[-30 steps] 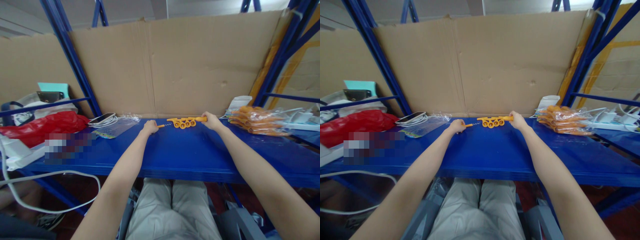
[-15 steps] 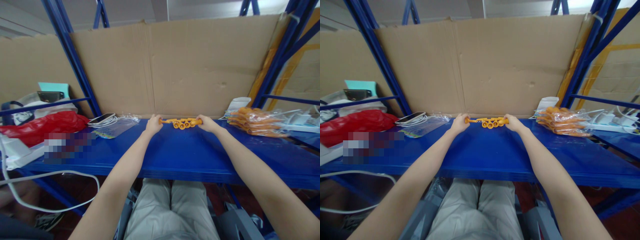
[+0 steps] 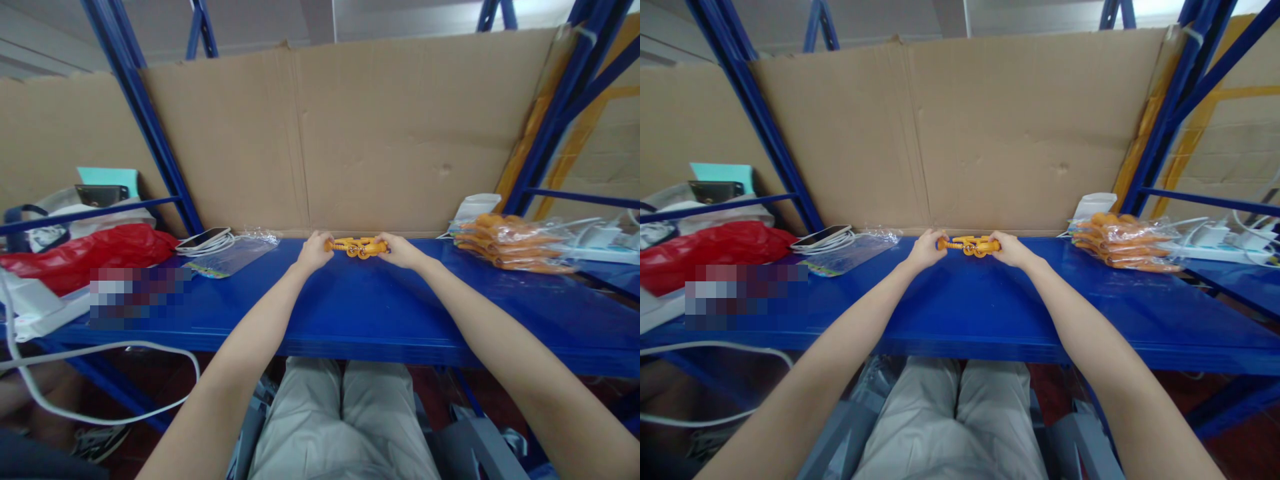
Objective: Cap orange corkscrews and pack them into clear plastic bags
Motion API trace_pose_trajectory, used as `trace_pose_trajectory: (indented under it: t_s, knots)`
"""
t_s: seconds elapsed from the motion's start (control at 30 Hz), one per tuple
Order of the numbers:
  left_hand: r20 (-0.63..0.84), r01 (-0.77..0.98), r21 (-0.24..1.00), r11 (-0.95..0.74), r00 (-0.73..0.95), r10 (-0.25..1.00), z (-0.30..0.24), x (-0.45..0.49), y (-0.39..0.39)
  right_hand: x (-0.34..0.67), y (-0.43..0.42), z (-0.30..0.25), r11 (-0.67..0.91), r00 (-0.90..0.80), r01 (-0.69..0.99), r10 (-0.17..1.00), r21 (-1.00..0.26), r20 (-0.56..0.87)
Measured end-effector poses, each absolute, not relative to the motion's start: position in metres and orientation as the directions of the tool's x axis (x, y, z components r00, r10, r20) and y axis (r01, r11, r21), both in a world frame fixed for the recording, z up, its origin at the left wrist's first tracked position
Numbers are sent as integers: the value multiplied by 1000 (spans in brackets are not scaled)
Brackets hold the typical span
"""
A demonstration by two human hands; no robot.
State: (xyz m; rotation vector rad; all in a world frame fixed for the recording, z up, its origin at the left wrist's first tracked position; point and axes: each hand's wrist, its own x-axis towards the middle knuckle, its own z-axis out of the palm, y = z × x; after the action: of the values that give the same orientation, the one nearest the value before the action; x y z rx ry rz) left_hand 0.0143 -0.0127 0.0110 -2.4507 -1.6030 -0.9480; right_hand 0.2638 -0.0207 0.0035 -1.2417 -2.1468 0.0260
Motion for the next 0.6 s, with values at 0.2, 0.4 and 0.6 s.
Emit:
trace_pose_trajectory:
  t_s: [0.2, 0.4, 0.6]
  knots:
    - [510, 851, 278, -446, 263, 819, 10, 15, -12, 262, -23, 5, 515, -303, 776, 811, -365, 500]
    - [502, 857, 277, -435, 257, 826, 9, 15, -11, 260, -26, 6, 545, -327, 756, 794, -362, 513]
    - [468, 881, 260, -396, 243, 850, 9, 17, -10, 257, -27, 8, 557, -341, 762, 779, -330, 526]
